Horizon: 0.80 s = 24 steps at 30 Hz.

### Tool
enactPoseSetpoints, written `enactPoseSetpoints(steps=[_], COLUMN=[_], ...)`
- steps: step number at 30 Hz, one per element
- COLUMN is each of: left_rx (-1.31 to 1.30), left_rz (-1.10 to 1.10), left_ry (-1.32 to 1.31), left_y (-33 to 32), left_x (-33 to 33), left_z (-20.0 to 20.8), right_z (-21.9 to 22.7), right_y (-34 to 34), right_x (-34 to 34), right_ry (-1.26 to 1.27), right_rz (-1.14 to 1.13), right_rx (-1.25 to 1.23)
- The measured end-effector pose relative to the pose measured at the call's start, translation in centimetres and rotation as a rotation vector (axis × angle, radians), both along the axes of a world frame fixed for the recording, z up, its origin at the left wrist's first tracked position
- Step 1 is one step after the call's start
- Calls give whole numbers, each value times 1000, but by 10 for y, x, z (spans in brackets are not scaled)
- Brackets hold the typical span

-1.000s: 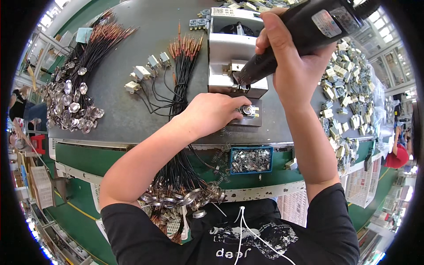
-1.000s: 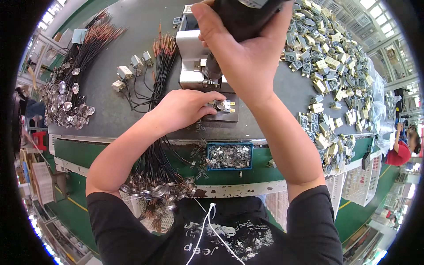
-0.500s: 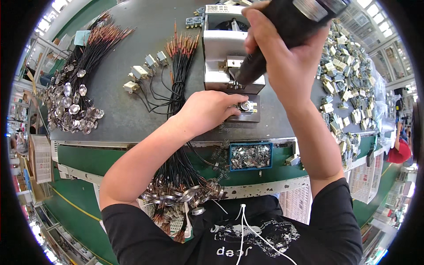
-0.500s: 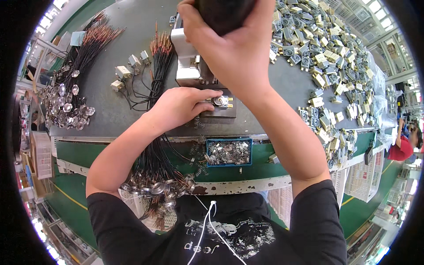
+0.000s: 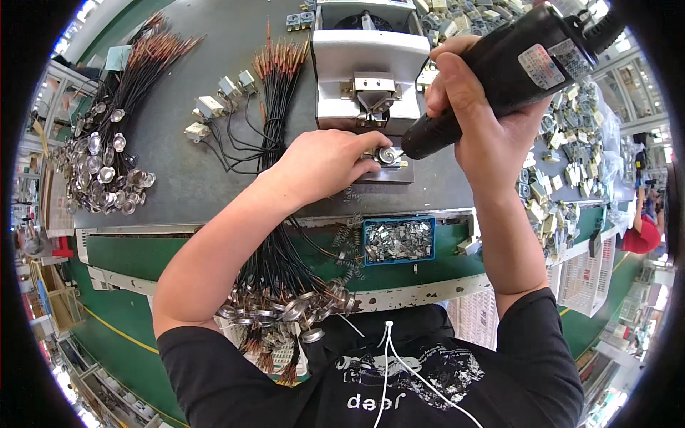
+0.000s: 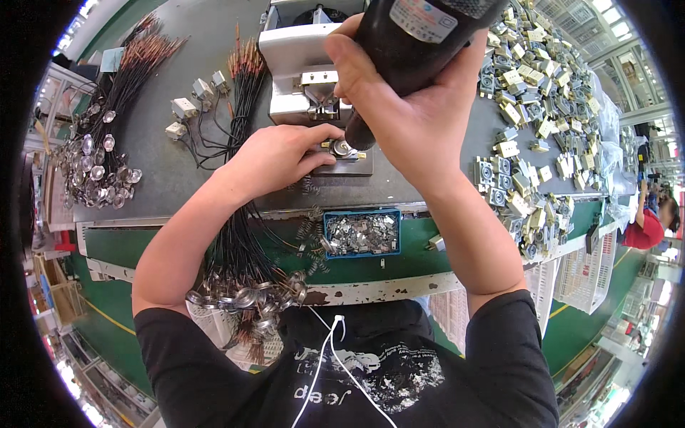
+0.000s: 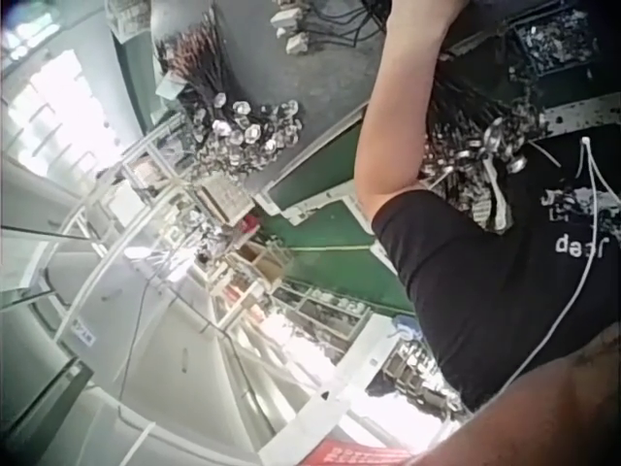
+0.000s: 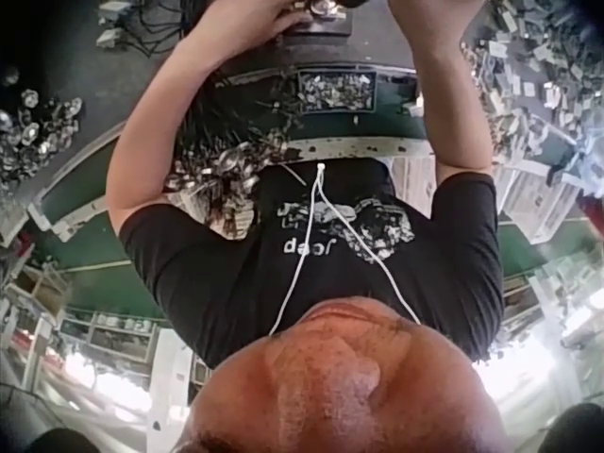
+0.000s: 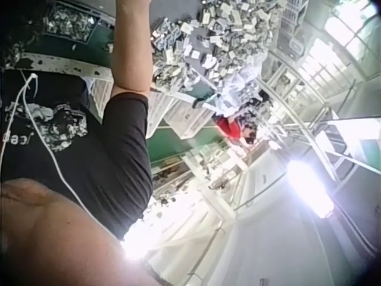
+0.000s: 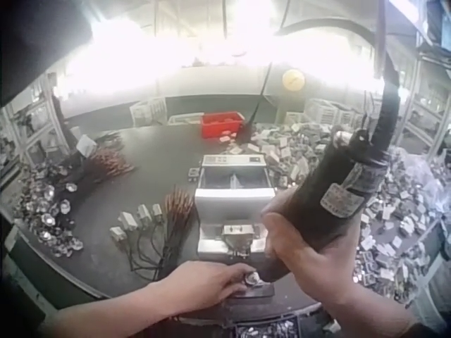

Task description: Assembling wiring harnesses to electronic components using a specialized pressing tool.

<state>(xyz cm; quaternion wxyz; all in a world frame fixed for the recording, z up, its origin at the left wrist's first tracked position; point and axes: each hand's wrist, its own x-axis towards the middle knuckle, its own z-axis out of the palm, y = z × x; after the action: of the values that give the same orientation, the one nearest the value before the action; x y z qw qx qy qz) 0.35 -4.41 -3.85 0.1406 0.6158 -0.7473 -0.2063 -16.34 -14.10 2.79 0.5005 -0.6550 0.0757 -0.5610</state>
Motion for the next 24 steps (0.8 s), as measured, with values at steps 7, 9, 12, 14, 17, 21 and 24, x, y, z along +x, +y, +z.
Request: enactPoseSetpoints(steps=[7,9,12,14,17,21,24], left_rx=[-37,-27,9,34,27,22,17], left_rz=[-5,-2,-3,-6,-6,-11,-14], left_ry=[-17,-16,-15,-15,-11,-8,-6], left_y=[1,1,-1,-1,0,0,0], left_x=[0,-1,-1,-1,0,0,-1], left_z=[-1,0,3,3,3,1,2], right_z=[-9,-9,-6,-5,-4,-4,-6], right_y=[-14,-11,-5,-4,-3,1,-2], right_x=[-10,-6,-2,-2,-2,-3,-5], right_ry=[139,96,41,28,67,80,80], right_rz=[-42,-39,-16,4,13,-3,-1], right_rx=[-19,-36,-52,-52,-60,-50,-64])
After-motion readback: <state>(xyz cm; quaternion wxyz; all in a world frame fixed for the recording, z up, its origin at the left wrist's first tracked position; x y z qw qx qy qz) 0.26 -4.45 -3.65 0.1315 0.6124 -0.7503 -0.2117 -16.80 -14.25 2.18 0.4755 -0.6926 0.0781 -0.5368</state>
